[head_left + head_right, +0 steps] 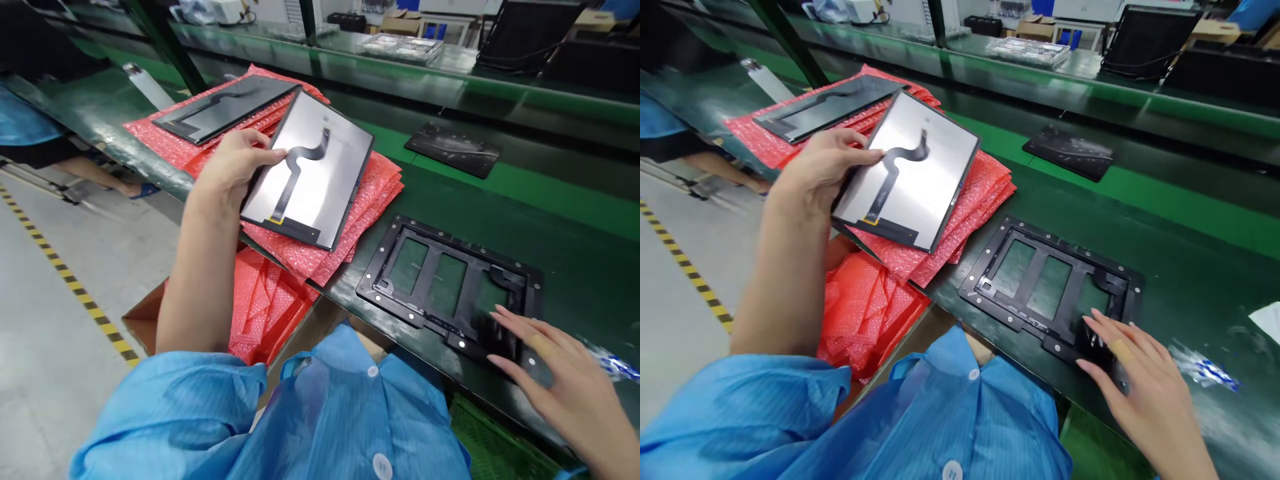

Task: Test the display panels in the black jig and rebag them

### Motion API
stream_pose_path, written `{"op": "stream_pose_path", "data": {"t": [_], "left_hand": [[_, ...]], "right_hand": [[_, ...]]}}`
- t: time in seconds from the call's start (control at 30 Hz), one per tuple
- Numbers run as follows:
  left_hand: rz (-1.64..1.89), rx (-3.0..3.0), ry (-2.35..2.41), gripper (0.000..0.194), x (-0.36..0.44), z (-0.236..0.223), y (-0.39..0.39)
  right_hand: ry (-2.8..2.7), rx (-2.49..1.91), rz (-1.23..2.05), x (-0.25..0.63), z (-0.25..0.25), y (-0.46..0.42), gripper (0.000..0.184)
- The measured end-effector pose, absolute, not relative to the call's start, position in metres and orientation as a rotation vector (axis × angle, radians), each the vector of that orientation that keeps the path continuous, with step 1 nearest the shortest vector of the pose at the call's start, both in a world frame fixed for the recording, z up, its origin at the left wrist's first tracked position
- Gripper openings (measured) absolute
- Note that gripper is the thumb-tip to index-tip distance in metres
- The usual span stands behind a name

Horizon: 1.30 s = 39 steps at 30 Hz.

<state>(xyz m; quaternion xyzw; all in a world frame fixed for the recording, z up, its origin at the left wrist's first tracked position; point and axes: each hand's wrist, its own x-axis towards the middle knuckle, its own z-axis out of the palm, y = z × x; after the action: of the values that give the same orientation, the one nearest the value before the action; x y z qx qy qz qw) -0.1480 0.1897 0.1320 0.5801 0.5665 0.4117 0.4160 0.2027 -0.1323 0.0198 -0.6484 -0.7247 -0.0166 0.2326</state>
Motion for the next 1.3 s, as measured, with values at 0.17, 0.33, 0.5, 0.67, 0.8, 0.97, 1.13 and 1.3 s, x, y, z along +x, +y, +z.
{"op": "stream_pose_path", "data": {"t": [0.17,0.33,0.5,0.67,0.8,0.97,1.13,1.3], "left_hand": [[1.191,1.301,1.064,0.017,-0.142,0.128,0.124],[1.013,1.136,0.976,0.031,-0.104,0.093,0.055],[0.855,1.156,0.915,0.031,-0.083,0.081,0.033],[0.867,1.195,0.904,0.029,-0.078,0.086,0.032],[0.867,1.206,0.915,0.029,-0.071,0.089,0.032],[0.824,1.233,0.950,0.028,-0.060,0.091,0.032],[0.855,1.257,1.012,0.027,-0.047,0.095,0.028],[1.015,1.238,1.060,0.034,-0.042,0.096,0.037]], "right_hand": [[-1.512,-1.829,-0.014,0.175,0.029,-0.130,0.025],[-1.337,-1.710,0.061,0.138,0.038,-0.106,0.019],[-1.355,-1.698,-0.026,0.123,0.041,-0.082,0.016],[-1.380,-1.755,-0.105,0.126,0.037,-0.080,0.016],[-1.414,-1.795,-0.047,0.129,0.038,-0.081,0.016],[-1.373,-1.866,-0.055,0.136,0.035,-0.082,0.013],[-1.323,-1.836,0.131,0.148,0.035,-0.079,0.011],[-1.226,-1.733,0.414,0.163,0.039,-0.085,0.016]]}}
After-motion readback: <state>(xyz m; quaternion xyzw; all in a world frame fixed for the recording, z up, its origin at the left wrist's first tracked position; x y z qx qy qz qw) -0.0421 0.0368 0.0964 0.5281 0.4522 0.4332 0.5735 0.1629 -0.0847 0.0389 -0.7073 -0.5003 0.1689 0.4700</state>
